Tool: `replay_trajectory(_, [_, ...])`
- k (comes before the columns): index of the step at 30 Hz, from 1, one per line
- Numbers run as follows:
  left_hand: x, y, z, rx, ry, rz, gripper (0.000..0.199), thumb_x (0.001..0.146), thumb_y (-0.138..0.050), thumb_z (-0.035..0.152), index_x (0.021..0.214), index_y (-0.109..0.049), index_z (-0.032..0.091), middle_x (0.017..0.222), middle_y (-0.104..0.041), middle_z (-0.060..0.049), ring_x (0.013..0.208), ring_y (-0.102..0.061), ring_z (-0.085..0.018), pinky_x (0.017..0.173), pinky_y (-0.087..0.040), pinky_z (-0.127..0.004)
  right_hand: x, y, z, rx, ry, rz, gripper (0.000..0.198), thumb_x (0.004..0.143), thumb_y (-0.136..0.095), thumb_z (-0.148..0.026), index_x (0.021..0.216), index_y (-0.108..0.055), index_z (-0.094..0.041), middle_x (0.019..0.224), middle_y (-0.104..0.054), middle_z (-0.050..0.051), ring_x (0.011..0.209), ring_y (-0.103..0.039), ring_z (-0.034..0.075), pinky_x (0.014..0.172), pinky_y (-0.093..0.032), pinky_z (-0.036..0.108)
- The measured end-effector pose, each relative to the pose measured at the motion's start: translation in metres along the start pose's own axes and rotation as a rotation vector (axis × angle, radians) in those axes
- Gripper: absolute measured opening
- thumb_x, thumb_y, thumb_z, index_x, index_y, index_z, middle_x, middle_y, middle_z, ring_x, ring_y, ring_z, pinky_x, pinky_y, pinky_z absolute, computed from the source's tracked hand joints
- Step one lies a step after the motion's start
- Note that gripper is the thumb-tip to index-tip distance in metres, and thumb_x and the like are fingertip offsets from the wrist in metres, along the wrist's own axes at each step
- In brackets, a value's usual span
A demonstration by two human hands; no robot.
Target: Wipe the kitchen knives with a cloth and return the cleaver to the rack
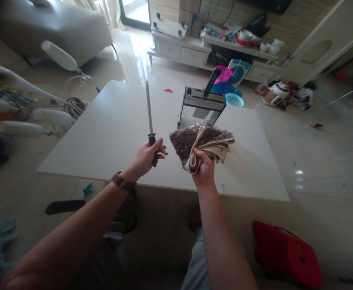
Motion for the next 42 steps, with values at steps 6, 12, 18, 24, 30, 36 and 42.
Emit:
replay_trajectory(6, [-0.005,-0.012,-0.011,-0.155,0.088,-0.088,0.05,0.073,-0.088,0.053,0.094,-0.069,0.011,0.106,-0.074,-0.014,0.094,-0.072,-0.021,0.083,-0.06,-0.035,-0.003,-0.01,0.003,0.01,-0.077,-0.095,0.021,0.064,-0.075,-0.019,0.082,-0.068,-0.025,0.081,-0.074,-0.005,0.087,-0.074,0.016,0.086,-0.063,0.03])
replay_trajectory(12, [-0.006,-0.015,-0.013,-0.216,0.117,-0.062,0.054,0.066,-0.093,0.048,0.101,-0.071,0.013,0.102,-0.076,-0.012,0.097,-0.072,-0.023,0.086,-0.058,-0.038,-0.015,-0.022,0.005,-0.07,-0.072,-0.154,0.019,0.066,-0.068,-0.026,0.085,-0.067,-0.026,0.082,-0.074,-0.003,0.096,-0.073,0.021,0.092,-0.062,0.04])
replay_trajectory(18, [-0.002,-0.008,-0.004,-0.245,0.022,0.066,0.049,0.056,-0.096,0.04,0.091,-0.075,0.013,0.092,-0.077,-0.008,0.084,-0.07,-0.018,0.082,-0.056,-0.031,-0.02,-0.031,0.011,-0.135,-0.11,-0.216,0.021,0.068,-0.067,-0.033,0.087,-0.063,-0.026,0.093,-0.075,-0.001,0.1,-0.072,0.022,0.094,-0.058,0.042])
replay_trajectory(24, [0.006,0.012,0.002,-0.143,-0.086,0.185,0.035,0.058,-0.09,0.034,0.083,-0.074,0.014,0.083,-0.075,-0.004,0.078,-0.067,-0.017,0.081,-0.054,-0.031,0.003,0.022,0.01,-0.349,0.065,0.301,0.032,0.072,-0.067,-0.049,0.088,-0.052,-0.025,0.087,-0.062,-0.002,0.083,-0.061,0.019,0.067,-0.05,0.031])
replay_trajectory(30, [-0.002,0.011,0.013,0.203,-0.147,0.142,0.022,0.069,-0.081,0.031,0.079,-0.074,0.014,0.078,-0.073,-0.003,0.072,-0.063,-0.016,0.071,-0.05,-0.027,-0.026,-0.014,-0.023,-0.864,0.673,0.064,0.021,0.085,-0.07,-0.042,0.088,-0.064,-0.022,0.085,-0.062,0.001,0.082,-0.056,0.019,0.081,-0.045,0.035])
replay_trajectory(36, [-0.018,-0.013,0.009,0.516,-0.251,0.041,0.013,0.078,-0.072,0.024,0.068,-0.069,0.016,0.067,-0.066,-0.001,0.063,-0.055,-0.015,0.061,-0.041,-0.025,-0.055,-0.062,0.006,-1.114,0.701,-0.404,0.017,0.093,-0.067,-0.039,0.087,-0.071,-0.023,0.08,-0.063,0.002,0.081,-0.056,0.021,0.077,-0.044,0.036])
replay_trajectory(42, [-0.029,-0.028,0.006,0.618,-0.342,0.037,0.008,0.085,-0.07,0.026,0.079,-0.071,0.021,0.078,-0.073,-0.006,0.069,-0.06,-0.02,0.068,-0.042,-0.03,-0.038,-0.052,0.022,-1.044,0.485,-0.272,0.025,0.087,-0.073,-0.046,0.085,-0.067,-0.021,0.084,-0.063,0.002,0.081,-0.058,0.02,0.076,-0.047,0.035])
Point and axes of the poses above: each hand's wrist, its own x-axis towards the middle knuckle, its own y-axis out of the back of the hand, z = x × y, the point moved 6 cm from there along x, towards the middle knuckle
